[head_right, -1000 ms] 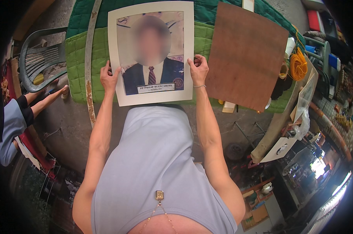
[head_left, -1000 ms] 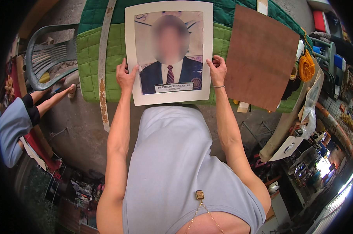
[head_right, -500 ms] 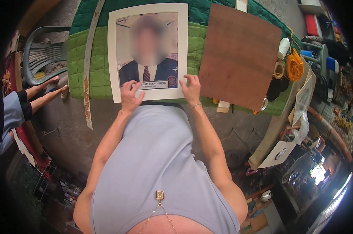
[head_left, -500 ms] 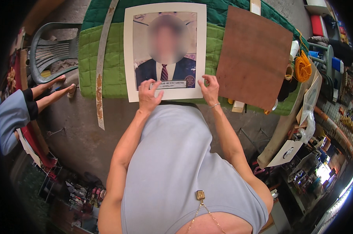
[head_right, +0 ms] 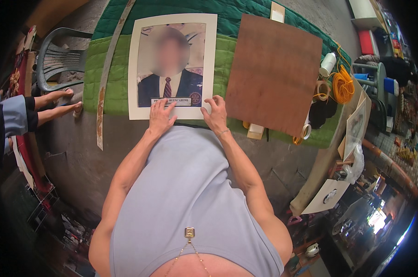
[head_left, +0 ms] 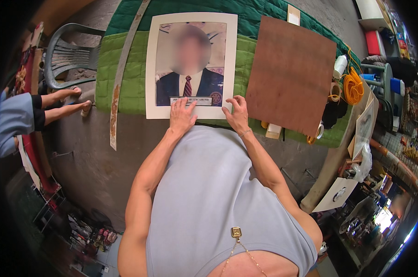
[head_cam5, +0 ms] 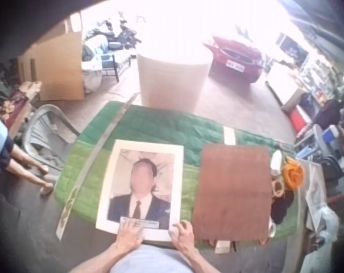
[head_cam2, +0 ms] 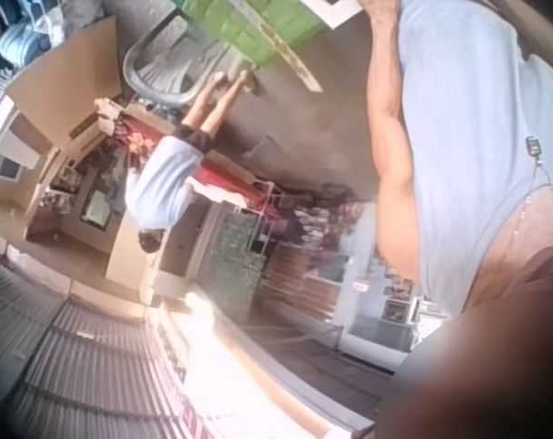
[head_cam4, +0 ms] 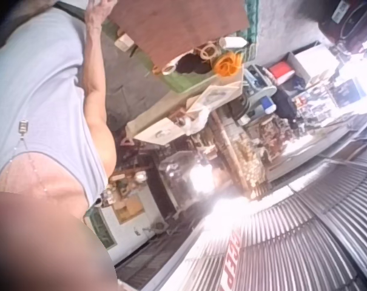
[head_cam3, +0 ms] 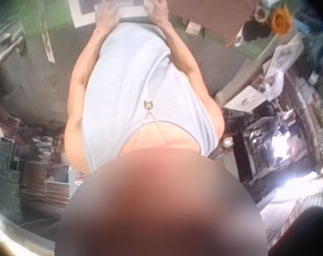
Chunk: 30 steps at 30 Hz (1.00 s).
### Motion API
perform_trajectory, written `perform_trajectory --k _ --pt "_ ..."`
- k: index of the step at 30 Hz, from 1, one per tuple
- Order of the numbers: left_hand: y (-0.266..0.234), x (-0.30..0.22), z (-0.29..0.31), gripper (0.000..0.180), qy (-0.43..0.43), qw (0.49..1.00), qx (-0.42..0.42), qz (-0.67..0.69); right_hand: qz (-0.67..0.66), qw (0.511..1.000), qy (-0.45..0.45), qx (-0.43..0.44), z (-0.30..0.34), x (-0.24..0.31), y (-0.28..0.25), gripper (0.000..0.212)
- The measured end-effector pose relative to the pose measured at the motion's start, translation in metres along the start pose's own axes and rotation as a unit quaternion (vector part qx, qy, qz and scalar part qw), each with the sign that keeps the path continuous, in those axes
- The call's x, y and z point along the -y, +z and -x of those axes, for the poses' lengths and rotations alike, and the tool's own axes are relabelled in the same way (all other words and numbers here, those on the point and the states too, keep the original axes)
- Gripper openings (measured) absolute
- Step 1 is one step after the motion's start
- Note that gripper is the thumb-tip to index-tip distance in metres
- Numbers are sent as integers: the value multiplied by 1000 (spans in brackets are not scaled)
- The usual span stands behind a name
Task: The person wipes a wooden board with a cloth, then uses a tape measure and pencil to mark measurements on the board. They also use a ruler to draw straight lines. The person handles framed photos and places them on a table.
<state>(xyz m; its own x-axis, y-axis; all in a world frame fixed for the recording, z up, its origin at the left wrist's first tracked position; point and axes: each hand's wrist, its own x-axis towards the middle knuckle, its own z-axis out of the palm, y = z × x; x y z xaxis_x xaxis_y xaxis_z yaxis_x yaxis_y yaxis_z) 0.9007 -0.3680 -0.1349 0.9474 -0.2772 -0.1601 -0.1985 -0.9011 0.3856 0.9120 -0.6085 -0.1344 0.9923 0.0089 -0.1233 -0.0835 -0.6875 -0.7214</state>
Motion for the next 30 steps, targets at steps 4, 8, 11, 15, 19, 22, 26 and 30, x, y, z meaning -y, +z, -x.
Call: perform_trajectory --k 4,8,11,15,19,22,26,30 --pt "0 -4 1 56 -16 1000 8 -17 4 1000 -25 19 5 -6 -8 30" --pt "-2 -6 0 57 -27 999 13 -13 1 998 -46 42 10 -12 -17 27" --pt "-3 -7 4 51 -34 998 -42 34 -40 995 -17 95 16 -15 -25 26" --pt "-1 -13 32 25 -74 987 -72 120 -31 980 64 186 29 -16 -34 22" --pt "7 -10 72 22 -172 956 41 233 -58 973 85 206 46 -15 -37 27" --pt "18 5 85 23 -228 932 69 274 -58 967 106 224 56 -16 -32 30" --pt "36 26 96 15 -246 908 61 334 -35 950 149 271 69 -21 -17 32" --pt "47 49 117 27 -280 884 188 324 -69 964 123 227 91 -27 5 34"
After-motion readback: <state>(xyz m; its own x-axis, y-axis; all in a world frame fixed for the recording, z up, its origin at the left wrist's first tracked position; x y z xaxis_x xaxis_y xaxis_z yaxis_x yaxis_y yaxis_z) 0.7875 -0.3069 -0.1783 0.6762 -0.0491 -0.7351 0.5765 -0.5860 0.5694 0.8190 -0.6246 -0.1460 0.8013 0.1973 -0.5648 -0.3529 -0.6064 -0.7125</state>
